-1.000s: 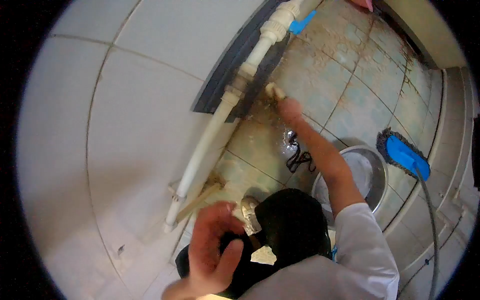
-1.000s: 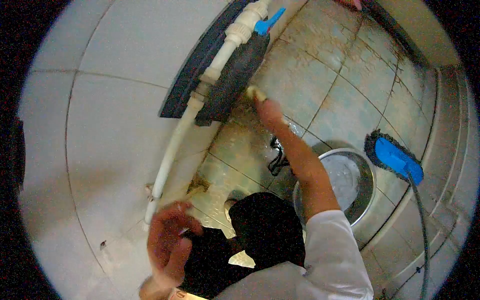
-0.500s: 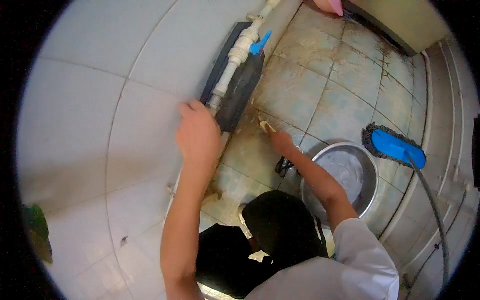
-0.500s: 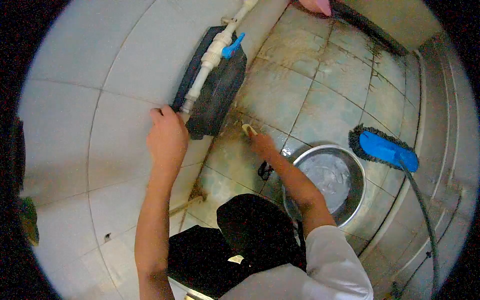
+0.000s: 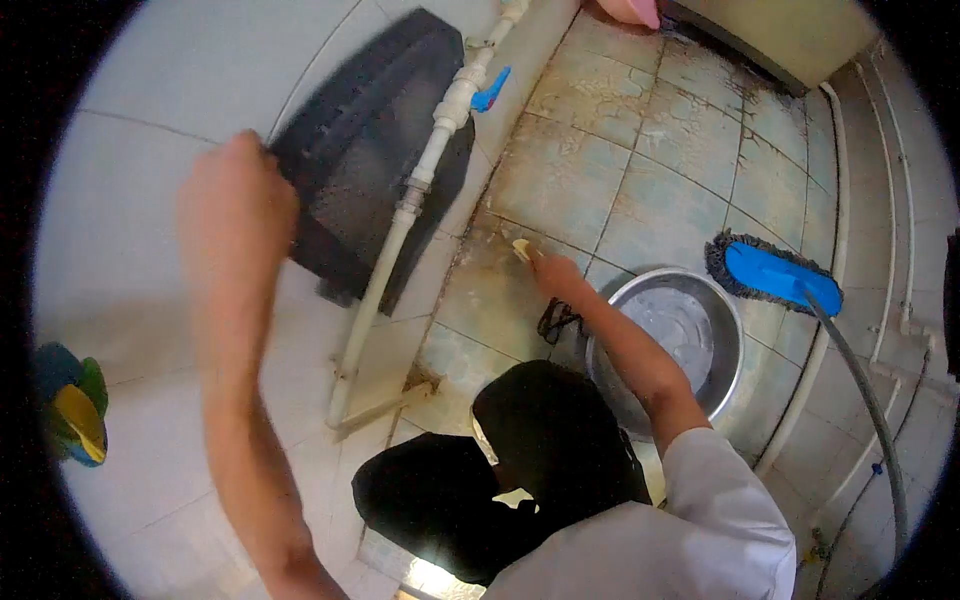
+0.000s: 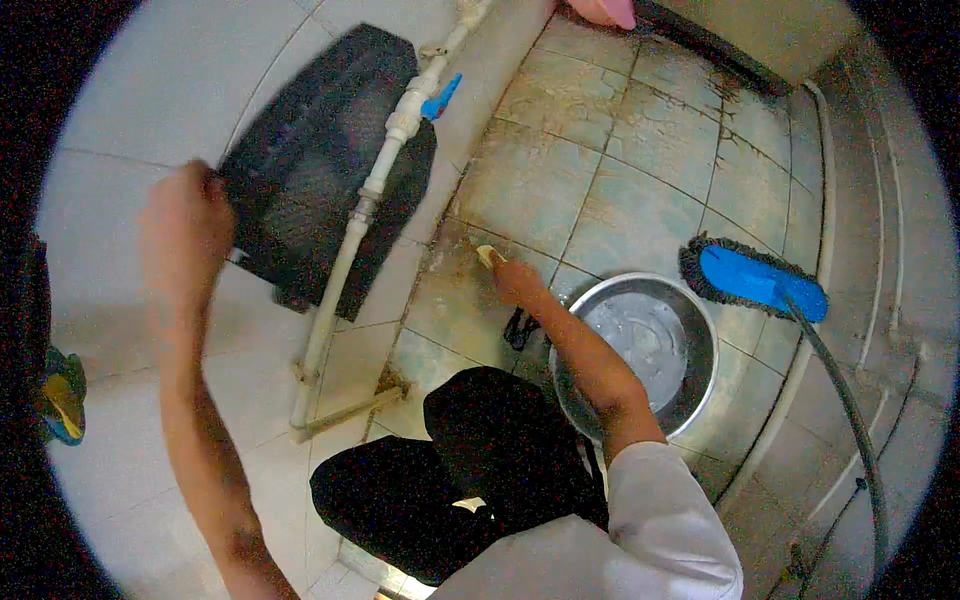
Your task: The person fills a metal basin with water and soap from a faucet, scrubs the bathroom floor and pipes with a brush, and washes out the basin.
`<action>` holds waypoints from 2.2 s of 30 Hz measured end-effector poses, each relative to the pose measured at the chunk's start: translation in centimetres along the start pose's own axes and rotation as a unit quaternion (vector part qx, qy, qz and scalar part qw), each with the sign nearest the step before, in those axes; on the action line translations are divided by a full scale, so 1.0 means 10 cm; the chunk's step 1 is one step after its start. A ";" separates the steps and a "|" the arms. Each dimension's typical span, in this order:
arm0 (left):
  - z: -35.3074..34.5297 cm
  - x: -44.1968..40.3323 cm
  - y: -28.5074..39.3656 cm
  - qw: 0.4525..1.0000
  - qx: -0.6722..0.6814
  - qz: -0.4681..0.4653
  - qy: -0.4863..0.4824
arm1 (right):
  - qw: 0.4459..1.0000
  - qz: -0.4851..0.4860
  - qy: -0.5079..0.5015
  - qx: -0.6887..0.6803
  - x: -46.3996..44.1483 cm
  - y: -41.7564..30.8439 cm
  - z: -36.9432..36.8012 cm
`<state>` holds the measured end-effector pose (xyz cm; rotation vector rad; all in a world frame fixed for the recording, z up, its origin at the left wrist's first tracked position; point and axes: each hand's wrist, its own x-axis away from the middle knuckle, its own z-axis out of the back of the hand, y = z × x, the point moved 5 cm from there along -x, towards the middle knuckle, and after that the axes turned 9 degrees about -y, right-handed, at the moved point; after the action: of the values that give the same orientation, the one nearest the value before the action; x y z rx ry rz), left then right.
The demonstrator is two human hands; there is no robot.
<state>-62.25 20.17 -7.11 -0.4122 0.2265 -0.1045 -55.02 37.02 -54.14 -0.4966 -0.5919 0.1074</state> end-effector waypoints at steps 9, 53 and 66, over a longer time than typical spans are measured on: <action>1.21 -0.13 -0.37 0.986 0.101 -0.047 0.124 | 0.996 -0.019 0.048 -0.078 0.25 0.31 0.46; 0.55 -3.17 2.55 0.954 0.193 -0.179 0.143 | 0.846 -0.199 0.380 -0.317 1.79 2.06 1.67; -0.36 0.74 2.16 0.866 0.164 -0.409 -0.237 | 0.668 -0.110 0.028 -0.735 -0.15 0.65 1.03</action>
<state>-54.79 37.41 -20.55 -0.1575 -0.4682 -0.8591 -61.77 46.65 -50.59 -2.0021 -0.5717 -0.7053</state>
